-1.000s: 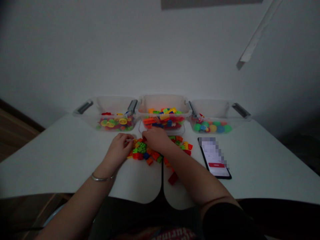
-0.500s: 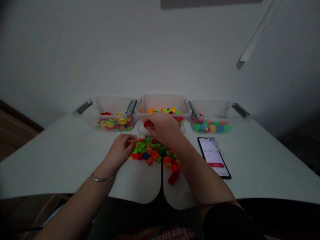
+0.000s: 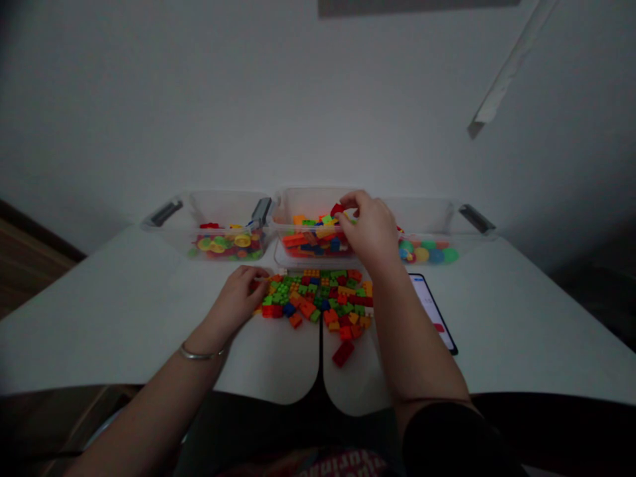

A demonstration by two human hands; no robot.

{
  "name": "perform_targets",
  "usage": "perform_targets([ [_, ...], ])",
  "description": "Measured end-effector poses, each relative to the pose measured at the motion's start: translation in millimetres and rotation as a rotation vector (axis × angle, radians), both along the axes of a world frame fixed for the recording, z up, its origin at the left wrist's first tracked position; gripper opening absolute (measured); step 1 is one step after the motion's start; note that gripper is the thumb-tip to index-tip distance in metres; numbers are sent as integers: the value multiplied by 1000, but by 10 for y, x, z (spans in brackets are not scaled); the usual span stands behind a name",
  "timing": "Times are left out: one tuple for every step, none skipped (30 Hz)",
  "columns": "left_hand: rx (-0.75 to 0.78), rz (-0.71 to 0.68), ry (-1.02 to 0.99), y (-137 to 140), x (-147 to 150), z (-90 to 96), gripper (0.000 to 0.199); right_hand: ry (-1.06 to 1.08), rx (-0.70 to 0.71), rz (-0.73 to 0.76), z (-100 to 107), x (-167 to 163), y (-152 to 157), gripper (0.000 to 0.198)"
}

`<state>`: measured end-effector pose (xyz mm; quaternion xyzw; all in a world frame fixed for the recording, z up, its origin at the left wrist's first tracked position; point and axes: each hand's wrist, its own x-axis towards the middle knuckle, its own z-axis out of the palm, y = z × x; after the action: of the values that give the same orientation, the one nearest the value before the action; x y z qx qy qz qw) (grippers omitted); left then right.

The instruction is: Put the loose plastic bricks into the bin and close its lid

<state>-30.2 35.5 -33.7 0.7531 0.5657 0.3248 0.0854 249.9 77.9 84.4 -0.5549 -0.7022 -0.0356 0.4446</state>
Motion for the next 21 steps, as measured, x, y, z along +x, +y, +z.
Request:
perform_targets([
  [-1,6,-11,-1,2,0,23,1,-10,-6,-17,22,24,16],
  [-1,11,-25,-2,4,2,23,-5,-25,-13,-32,42,43,15],
  [-4,17,-43,-5,5,6,24,-17,-45,-23,-43,60,58,14],
  [-13,22,-63,-8,4,13,25,-34,-71,-34,-51,73,68,14],
  [-29,26,-84,-12,-1,24,27,-53,-101,-46,-56,82,77,14],
  [-50,33,-111,-17,-10,39,28,-74,-132,-59,-60,88,83,14],
  [-75,45,-144,-22,-24,59,30,-96,-161,-70,-63,89,88,15],
  [-105,55,-180,-27,-44,82,32,-119,-185,-79,-66,88,94,16],
  [-128,76,-225,-32,-71,109,33,-141,-203,-89,-69,85,100,18],
  [-157,91,-274,-37,-103,138,34,-161,-218,-98,-72,81,105,19],
  [-210,73,-290,-42,-139,168,36,-177,-230,-107,-76,77,111,20],
  [-246,59,-272,-49,-178,198,39,-189,-238,-113,-78,73,115,22],
  [-271,54,-240,-58,-216,227,43,-199,-245,-118,-80,69,118,23],
  [-308,38,-198,-68,-251,253,48,-208,-252,-120,-81,66,120,23],
  [-345,6,-167,-82,-281,277,51,-216,-256,-122,-80,63,119,24],
  [-383,-43,-138,-98,-304,296,53,-225,-259,-124,-77,59,116,25],
  [-403,-95,-113,-117,-317,311,53,-233,-260,-129,-73,55,112,25],
  [-408,-142,-88,-136,-321,320,52,-240,-262,-134,-68,51,107,26],
  [-402,-178,-53,-154,-316,322,51,-245,-264,-141,-63,47,102,26],
  [-387,-202,-12,-171,-301,318,48,-248,-265,-145,-59,43,98,26],
  [-365,-210,37,-185,-280,309,45,-249,-266,-147,-55,39,94,26],
])
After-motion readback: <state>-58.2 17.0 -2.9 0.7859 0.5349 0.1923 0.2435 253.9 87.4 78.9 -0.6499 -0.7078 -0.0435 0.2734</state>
